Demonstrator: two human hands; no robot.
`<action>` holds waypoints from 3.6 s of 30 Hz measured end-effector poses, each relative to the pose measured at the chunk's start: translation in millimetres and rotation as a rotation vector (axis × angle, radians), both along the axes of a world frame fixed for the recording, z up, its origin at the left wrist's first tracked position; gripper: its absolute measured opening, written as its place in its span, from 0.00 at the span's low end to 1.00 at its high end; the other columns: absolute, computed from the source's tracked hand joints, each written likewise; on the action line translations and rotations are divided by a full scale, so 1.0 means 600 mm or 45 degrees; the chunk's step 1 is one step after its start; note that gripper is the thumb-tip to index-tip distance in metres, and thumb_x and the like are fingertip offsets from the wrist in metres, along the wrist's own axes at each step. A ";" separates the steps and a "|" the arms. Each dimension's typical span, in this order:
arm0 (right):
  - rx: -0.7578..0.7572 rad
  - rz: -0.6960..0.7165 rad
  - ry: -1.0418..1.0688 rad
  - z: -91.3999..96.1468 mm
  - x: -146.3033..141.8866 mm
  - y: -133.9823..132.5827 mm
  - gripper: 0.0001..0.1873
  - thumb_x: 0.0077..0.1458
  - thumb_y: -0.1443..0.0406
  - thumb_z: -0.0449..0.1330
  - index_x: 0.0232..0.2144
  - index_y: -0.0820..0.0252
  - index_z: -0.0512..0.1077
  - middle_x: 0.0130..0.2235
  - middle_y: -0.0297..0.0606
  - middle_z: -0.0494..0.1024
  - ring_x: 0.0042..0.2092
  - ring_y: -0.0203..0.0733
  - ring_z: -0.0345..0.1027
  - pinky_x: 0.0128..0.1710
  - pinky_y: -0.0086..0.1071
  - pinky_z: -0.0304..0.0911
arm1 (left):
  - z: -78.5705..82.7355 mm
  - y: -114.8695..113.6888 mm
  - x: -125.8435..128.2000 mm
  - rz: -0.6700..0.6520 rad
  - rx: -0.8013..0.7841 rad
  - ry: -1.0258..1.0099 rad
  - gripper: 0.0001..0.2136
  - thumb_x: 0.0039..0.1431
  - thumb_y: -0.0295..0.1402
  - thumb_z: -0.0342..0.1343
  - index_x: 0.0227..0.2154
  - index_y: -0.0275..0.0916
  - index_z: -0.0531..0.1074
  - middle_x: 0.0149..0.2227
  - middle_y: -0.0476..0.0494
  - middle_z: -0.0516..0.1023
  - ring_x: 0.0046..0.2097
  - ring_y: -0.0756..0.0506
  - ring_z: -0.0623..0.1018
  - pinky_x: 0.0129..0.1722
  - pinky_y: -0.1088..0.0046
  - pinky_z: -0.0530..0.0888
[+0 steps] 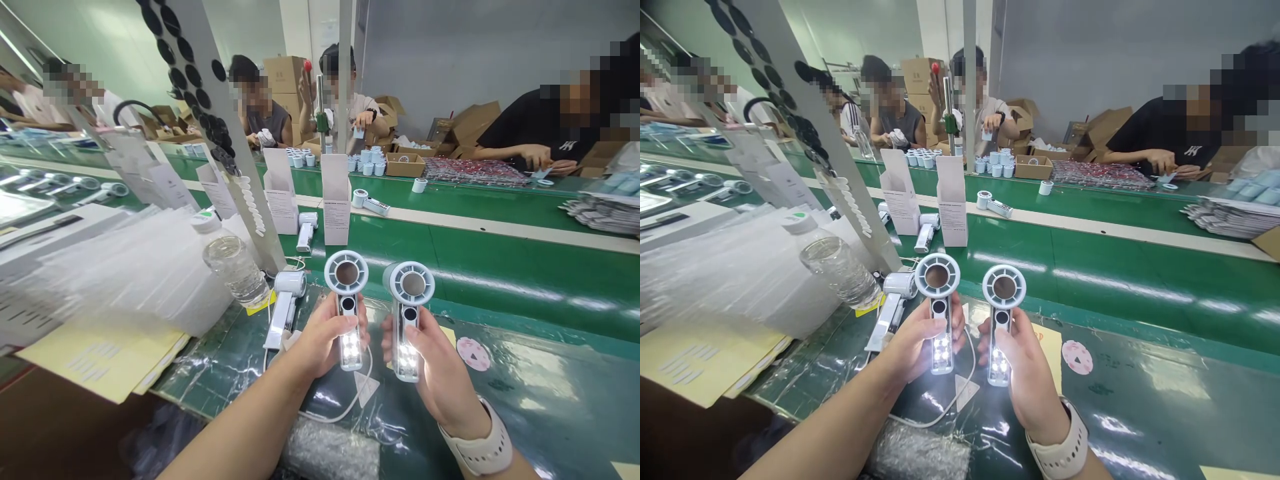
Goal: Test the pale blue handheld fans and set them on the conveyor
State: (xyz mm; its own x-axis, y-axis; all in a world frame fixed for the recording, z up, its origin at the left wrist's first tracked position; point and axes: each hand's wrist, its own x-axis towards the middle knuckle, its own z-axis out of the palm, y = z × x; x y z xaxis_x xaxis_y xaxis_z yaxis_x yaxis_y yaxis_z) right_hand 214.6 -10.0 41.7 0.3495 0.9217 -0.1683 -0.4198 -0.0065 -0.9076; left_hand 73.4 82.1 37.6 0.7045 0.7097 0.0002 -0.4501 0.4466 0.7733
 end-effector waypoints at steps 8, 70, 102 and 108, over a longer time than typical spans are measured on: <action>0.012 0.043 0.186 0.005 0.000 0.001 0.20 0.47 0.50 0.69 0.36 0.55 0.74 0.31 0.35 0.78 0.25 0.36 0.67 0.22 0.29 0.65 | -0.001 0.000 0.005 0.091 0.125 0.332 0.21 0.49 0.45 0.66 0.37 0.40 0.63 0.25 0.52 0.72 0.23 0.50 0.73 0.24 0.73 0.71; 0.070 -0.148 0.440 0.021 0.014 0.003 0.11 0.56 0.58 0.61 0.40 0.53 0.76 0.35 0.40 0.83 0.35 0.46 0.77 0.35 0.41 0.74 | 0.002 0.000 0.000 -0.001 0.180 0.219 0.23 0.49 0.46 0.68 0.40 0.40 0.65 0.34 0.43 0.82 0.34 0.44 0.82 0.34 0.69 0.75; 0.124 -0.139 0.087 0.006 0.020 -0.013 0.16 0.51 0.55 0.66 0.41 0.53 0.76 0.37 0.41 0.83 0.35 0.50 0.76 0.35 0.43 0.73 | 0.006 0.003 -0.007 0.139 0.417 0.360 0.19 0.50 0.39 0.67 0.44 0.40 0.72 0.42 0.39 0.82 0.45 0.40 0.80 0.43 0.65 0.73; 0.345 -0.025 -0.636 0.017 0.036 -0.024 0.30 0.40 0.71 0.73 0.48 0.52 0.74 0.49 0.42 0.80 0.54 0.56 0.70 0.56 0.49 0.63 | 0.010 0.001 -0.005 0.313 0.927 0.470 0.11 0.48 0.30 0.66 0.37 0.43 0.79 0.49 0.41 0.82 0.55 0.36 0.77 0.65 0.54 0.55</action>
State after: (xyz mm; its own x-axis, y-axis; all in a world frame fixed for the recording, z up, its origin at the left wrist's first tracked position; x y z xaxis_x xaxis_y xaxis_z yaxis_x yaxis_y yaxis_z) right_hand 235.9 -24.2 52.1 0.3433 0.9016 0.2634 0.0630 0.2577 -0.9642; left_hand 70.6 82.8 43.9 0.5752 0.7543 0.3164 -0.1316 -0.2964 0.9459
